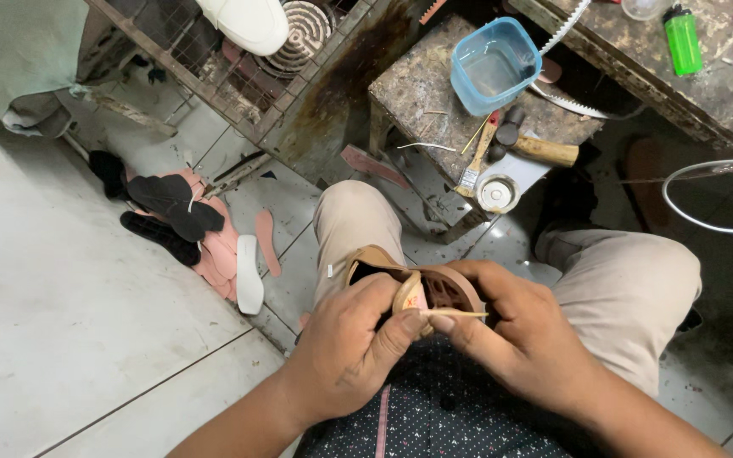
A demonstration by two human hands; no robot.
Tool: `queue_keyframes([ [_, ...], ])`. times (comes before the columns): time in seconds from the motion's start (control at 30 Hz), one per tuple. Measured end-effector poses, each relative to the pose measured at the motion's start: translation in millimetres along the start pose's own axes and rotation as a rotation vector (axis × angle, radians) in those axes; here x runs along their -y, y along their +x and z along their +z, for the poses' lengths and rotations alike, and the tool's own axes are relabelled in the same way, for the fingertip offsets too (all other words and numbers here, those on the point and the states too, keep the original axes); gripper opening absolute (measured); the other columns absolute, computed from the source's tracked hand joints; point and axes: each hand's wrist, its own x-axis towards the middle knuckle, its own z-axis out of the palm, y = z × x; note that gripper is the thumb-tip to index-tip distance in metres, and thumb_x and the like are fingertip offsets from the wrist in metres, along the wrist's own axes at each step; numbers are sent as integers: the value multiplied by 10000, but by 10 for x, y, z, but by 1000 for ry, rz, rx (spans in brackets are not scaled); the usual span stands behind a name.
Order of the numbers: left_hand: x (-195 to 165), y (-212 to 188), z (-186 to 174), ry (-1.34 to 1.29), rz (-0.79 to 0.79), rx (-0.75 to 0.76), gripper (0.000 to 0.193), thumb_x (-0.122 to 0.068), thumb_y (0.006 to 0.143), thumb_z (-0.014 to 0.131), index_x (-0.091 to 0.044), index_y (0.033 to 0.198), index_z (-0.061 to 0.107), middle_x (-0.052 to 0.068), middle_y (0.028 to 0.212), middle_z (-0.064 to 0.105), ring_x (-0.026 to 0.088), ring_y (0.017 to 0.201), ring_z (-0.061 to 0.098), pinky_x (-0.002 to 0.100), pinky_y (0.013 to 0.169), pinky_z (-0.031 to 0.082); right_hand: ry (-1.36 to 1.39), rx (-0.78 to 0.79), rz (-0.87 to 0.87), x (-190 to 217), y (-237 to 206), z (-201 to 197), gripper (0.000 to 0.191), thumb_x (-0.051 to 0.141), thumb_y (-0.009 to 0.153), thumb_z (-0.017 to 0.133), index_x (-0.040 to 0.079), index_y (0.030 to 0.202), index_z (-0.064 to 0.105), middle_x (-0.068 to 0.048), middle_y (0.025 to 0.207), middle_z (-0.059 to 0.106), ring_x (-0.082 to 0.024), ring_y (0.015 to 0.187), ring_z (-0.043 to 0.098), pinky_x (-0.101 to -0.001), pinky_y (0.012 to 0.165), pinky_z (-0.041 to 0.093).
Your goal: The person sits on the workshop floor holding a tan shoe upper on their lap. They open a small plastic bag, then use a long thin wooden stick to apply and spread adhesive along the edge of the shoe upper, working around the rim and re-dipping the stick in a small tin of glue on the workbench.
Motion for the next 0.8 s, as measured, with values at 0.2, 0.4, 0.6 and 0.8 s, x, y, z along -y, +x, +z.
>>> queue_keyframes([
  [0.2, 79, 146, 124, -171, 86, -19, 326, -320, 1101, 512, -19, 1059, 630, 81, 875, 642, 232, 794, 634, 340, 740, 518, -124, -148, -261, 87, -6, -48, 427, 75, 788, 766, 82, 1197, 645, -165, 1321, 535, -213, 1169, 657, -314, 944, 575],
  [0.4, 169, 220, 177, -152, 96, 20, 321, -302, 1102, 518, -23, 978, 620, 75, 816, 639, 232, 749, 631, 339, 709, 510, -494, -107, -258, 179, 9, -165, 370, 125, 734, 830, 122, 1078, 696, -142, 1272, 648, -288, 1031, 728, -363, 768, 585],
  [0.6, 143, 308, 139, -106, 113, 68, 324, -300, 1093, 463, -15, 1067, 615, 95, 870, 697, 262, 801, 692, 361, 727, 539, -579, -38, -384, 162, 102, -261, 408, 139, 749, 801, 93, 1139, 689, -174, 1290, 653, -326, 979, 729, -377, 727, 598],
  [0.8, 171, 290, 88, -83, 127, 74, 279, -258, 1072, 467, -12, 1078, 598, 105, 867, 709, 287, 801, 700, 381, 722, 542, -657, 32, -517, 88, 131, -204, 435, 124, 822, 749, -22, 1216, 635, -254, 1323, 598, -325, 858, 736, -365, 635, 597],
])
